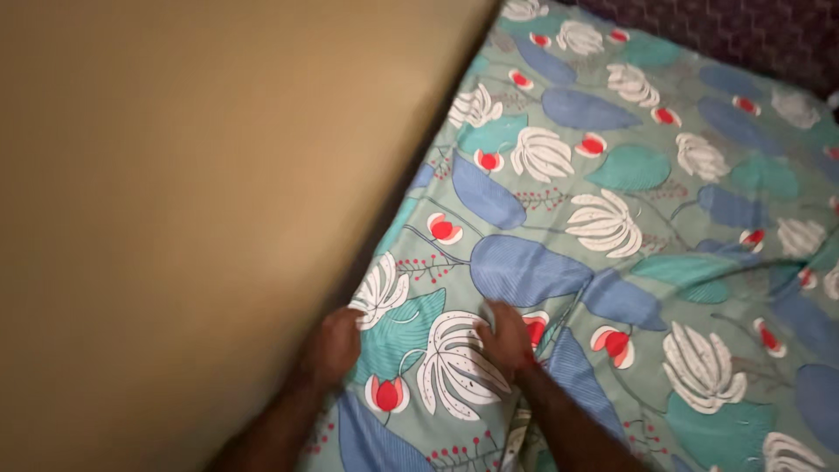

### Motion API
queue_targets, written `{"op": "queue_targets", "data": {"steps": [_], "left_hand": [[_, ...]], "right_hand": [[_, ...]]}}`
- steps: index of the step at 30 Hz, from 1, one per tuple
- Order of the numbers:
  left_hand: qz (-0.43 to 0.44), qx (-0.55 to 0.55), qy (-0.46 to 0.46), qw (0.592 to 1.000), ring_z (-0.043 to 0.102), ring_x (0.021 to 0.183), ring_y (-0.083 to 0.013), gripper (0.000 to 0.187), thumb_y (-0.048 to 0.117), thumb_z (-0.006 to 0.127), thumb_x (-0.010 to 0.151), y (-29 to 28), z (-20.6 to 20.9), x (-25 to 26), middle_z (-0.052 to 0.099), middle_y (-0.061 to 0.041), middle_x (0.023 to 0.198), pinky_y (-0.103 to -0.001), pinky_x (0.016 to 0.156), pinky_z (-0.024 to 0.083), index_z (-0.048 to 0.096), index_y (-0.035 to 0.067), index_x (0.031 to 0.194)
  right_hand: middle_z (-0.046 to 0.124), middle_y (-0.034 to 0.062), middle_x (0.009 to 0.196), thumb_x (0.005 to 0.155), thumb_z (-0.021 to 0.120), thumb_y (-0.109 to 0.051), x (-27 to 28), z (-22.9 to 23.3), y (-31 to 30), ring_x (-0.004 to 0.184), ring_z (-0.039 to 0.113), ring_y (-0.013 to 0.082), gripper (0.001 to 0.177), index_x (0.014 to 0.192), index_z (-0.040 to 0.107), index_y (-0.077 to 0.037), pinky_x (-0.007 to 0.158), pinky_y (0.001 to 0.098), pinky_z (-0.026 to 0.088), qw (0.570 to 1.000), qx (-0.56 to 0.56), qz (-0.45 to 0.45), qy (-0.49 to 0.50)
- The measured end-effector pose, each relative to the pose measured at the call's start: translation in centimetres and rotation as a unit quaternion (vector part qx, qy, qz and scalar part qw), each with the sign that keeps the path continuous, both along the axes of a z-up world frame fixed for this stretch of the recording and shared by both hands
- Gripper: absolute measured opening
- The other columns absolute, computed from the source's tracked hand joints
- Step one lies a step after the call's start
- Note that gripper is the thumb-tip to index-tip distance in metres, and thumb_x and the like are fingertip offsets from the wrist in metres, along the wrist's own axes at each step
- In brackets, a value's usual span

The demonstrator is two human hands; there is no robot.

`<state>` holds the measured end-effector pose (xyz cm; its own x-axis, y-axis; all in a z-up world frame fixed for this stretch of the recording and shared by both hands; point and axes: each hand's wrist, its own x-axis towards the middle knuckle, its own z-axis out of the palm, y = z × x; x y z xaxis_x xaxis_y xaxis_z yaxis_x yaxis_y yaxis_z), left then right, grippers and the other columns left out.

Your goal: The person spreads a floral-patterned bedsheet over a mattress, smoothing it out and tucking the edges under the mattress to secure it in place.

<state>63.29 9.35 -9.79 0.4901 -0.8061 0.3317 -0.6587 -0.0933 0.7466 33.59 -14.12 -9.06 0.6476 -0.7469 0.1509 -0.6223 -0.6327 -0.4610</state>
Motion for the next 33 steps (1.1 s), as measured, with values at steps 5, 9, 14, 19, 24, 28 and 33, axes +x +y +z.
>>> {"op": "queue_targets", "data": {"steps": [5, 9, 14, 19, 24, 28, 33], "left_hand": [[0.035, -0.013, -0.053, 0.998, 0.066, 0.111, -0.0444, 0.028, 0.01, 0.05, 0.096, -11.6, -2.8, 2.2, 0.07, -0.026, 0.116, -0.049, 0.1, 0.052, 0.071, 0.001, 0.113], [0.02, 0.023, -0.113, 0.993, 0.062, 0.116, -0.0475, 0.045, 0.001, 0.048, 0.085, -20.3, -3.5, 4.7, 0.065, -0.029, 0.126, -0.051, 0.102, 0.049, 0.07, 0.003, 0.124], [0.018, 0.107, 0.004, 0.994, 0.064, 0.11, -0.0457, 0.035, 0.016, 0.048, 0.098, -27.0, -0.9, 6.8, 0.068, -0.028, 0.116, -0.052, 0.095, 0.051, 0.071, 0.007, 0.124], [0.027, 0.144, -0.14, 0.979, 0.067, 0.091, -0.0443, 0.024, 0.012, 0.056, 0.085, -28.4, -1.1, 8.6, 0.069, -0.026, 0.099, -0.052, 0.079, 0.055, 0.073, 0.005, 0.101], [0.019, 0.146, -0.368, 0.918, 0.07, 0.081, -0.0371, 0.009, 0.004, 0.063, 0.079, -28.6, -0.8, 10.0, 0.071, -0.02, 0.086, -0.046, 0.069, 0.059, 0.072, 0.003, 0.082], [0.069, 0.021, -0.434, 0.898, 0.072, 0.092, -0.036, 0.012, 0.0, 0.061, 0.079, -28.5, -0.1, 7.3, 0.072, -0.027, 0.117, -0.043, 0.075, 0.059, 0.07, -0.004, 0.086], [0.07, 0.101, -0.167, 0.978, 0.067, 0.083, -0.0468, 0.023, 0.0, 0.062, 0.082, -30.2, -1.5, 6.9, 0.068, -0.03, 0.089, -0.054, 0.073, 0.055, 0.072, 0.001, 0.102]], "right_hand": [[0.004, 0.0181, 0.169, 0.088, 0.052, -0.068, 4.5, 0.2, -5.7, 0.154, -0.003, 0.0462, 0.089, 0.16, 0.02, -0.028, 0.116, 0.0693, 0.004, 0.963, 0.074, -0.15, 0.213], [-0.017, 0.0151, 0.171, 0.09, 0.037, -0.079, 3.7, -0.7, -5.8, 0.154, -0.02, 0.0456, 0.098, 0.165, -0.003, -0.031, 0.112, 0.0759, -0.009, 0.938, 0.106, -0.161, 0.289], [-0.02, 0.0156, 0.171, 0.088, 0.038, -0.081, 3.8, -2.7, -7.0, 0.154, -0.021, 0.0467, 0.1, 0.164, -0.005, -0.031, 0.112, 0.0748, -0.011, 0.935, 0.106, -0.163, 0.296], [-0.02, 0.0179, 0.17, 0.089, 0.039, -0.08, 3.4, -3.2, -6.8, 0.152, -0.022, 0.0485, 0.1, 0.165, -0.004, -0.03, 0.11, 0.077, -0.012, 0.94, 0.109, -0.156, 0.284], [-0.018, 0.0192, 0.17, 0.09, 0.039, -0.079, 3.7, -2.5, -6.4, 0.152, -0.022, 0.0493, 0.099, 0.164, -0.002, -0.028, 0.109, 0.0773, -0.012, 0.946, 0.084, -0.155, 0.272], [-0.017, 0.0199, 0.17, 0.09, 0.037, -0.079, 3.1, -4.0, -6.6, 0.152, -0.021, 0.0503, 0.098, 0.165, -0.001, -0.028, 0.109, 0.0783, -0.012, 0.95, 0.076, -0.152, 0.26], [-0.019, 0.0201, 0.17, 0.09, 0.037, -0.079, 3.1, -4.2, -6.4, 0.152, -0.023, 0.0499, 0.099, 0.165, -0.002, -0.029, 0.109, 0.0773, -0.014, 0.949, 0.082, -0.156, 0.26]]}}
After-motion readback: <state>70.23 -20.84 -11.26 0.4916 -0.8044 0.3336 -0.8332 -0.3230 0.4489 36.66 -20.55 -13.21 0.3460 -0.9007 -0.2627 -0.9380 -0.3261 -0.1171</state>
